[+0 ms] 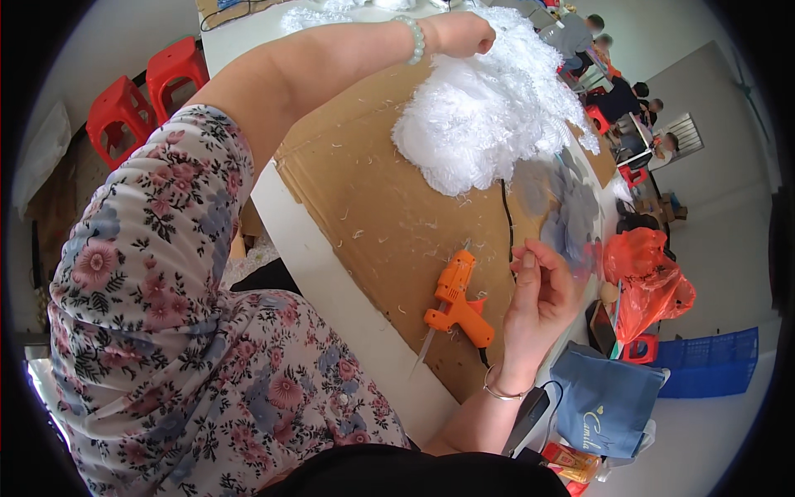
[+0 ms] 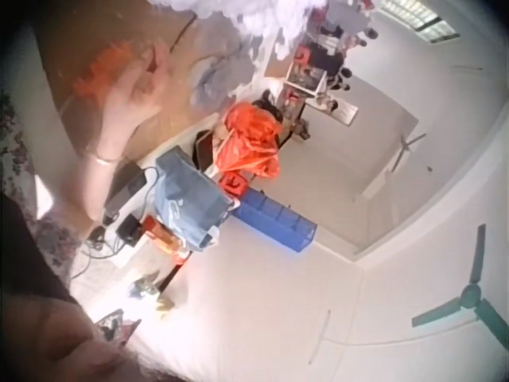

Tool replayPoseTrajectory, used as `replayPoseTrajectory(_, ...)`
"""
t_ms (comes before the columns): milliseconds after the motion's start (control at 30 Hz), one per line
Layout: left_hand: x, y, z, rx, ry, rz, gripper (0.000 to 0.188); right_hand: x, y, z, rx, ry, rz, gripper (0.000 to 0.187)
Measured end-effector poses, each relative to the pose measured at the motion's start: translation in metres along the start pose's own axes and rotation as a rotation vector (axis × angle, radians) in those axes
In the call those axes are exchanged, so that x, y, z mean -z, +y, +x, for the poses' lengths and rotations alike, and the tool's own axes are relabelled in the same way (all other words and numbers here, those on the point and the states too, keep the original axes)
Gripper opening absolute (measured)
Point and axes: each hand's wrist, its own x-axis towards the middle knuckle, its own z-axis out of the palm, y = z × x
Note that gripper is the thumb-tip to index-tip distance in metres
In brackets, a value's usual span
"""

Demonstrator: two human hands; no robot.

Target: Using a hot glue gun to attach white fluffy material onto a piece of cardboard.

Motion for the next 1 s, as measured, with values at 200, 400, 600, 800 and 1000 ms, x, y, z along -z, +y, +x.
replayPoseTrajectory(200, -0.035, 0.011, -0.006, -0.108, -0.167, 0.249, 0.030, 0.009, 0.009, -0.006, 0.002, -0.007, -0.089, 0.014)
replayPoseTrajectory(400, -0.032, -0.012, -0.003, 0.005, -0.040, 0.094, 0.029, 0.041, 0.006, -0.011, -0.108, -0.289, -0.341, 0.022)
replayPoseTrajectory(600, -0.023, -0.039, 0.038, -0.192, 0.157, 0.008, 0.023, 0.058, 0.015, -0.034, -0.213, -0.549, -0.647, 0.048)
replayPoseTrajectory(800, 0.016, 0.005, 0.019, -0.110, 0.125, -0.156, 0.022, 0.050, 0.047, -0.066, -0.013, -0.562, -0.748, 0.052)
replayPoseTrajectory(1000, 0.001, 0.046, -0.018, -0.099, 0.001, -0.155, 0.030, 0.042, 0.081, -0.079, 0.031, -0.474, -0.777, 0.041)
